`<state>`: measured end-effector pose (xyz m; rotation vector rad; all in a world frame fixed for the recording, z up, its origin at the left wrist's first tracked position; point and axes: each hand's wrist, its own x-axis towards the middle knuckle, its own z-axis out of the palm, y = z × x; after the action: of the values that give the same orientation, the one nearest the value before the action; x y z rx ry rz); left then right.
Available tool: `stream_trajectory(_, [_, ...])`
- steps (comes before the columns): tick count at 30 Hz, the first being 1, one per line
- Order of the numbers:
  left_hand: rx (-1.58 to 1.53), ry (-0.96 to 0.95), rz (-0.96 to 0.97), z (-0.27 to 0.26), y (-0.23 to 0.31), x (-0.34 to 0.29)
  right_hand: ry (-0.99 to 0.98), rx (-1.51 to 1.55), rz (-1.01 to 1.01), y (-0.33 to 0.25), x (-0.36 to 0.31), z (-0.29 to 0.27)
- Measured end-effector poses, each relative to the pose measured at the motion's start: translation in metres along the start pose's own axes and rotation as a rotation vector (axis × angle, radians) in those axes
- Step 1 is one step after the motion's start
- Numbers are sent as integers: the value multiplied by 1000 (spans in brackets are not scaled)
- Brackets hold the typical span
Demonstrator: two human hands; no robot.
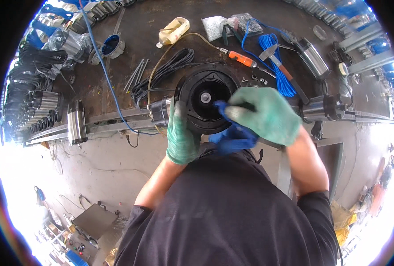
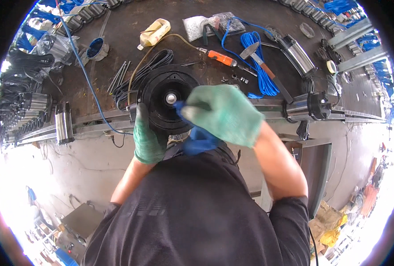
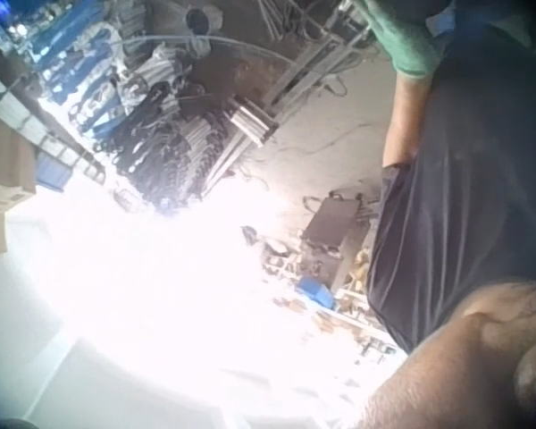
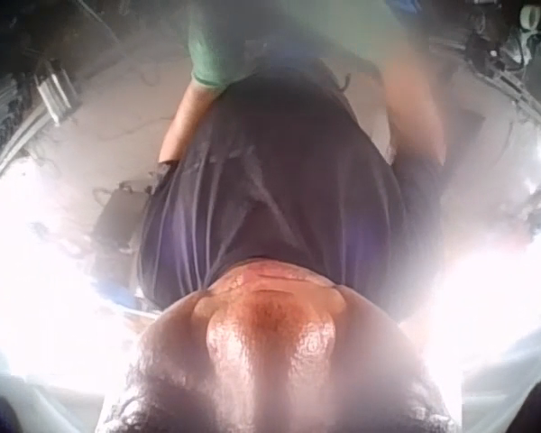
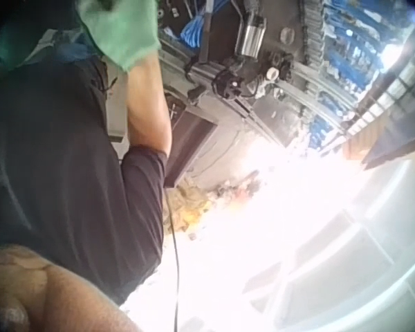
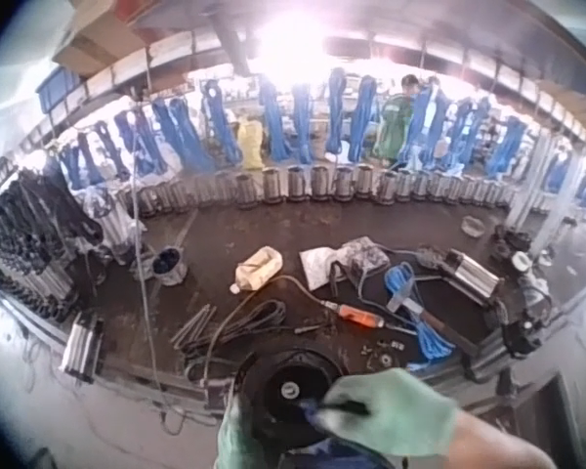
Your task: The person wipes the inside of a silver metal cylinder and a black pump component with a blue cloth. They apply a liquid from a small container onto the black component using a brush and then insert the component into the cylinder.
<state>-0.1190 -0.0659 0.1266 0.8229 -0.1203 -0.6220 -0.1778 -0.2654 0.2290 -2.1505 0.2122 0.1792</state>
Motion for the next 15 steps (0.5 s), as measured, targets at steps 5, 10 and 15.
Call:
stream_trajectory(5, [-47,134,-21,-13,-5,-1,308,-343,-495,15,-12,-9])
stream_trajectory(10, [-46,-45,-30,-17,-2,-4,151,-854,-627,4,10,13])
stream_trajectory(15, [253,-24,111,-1,-3,-10,82,-940,-568,23,28,49])
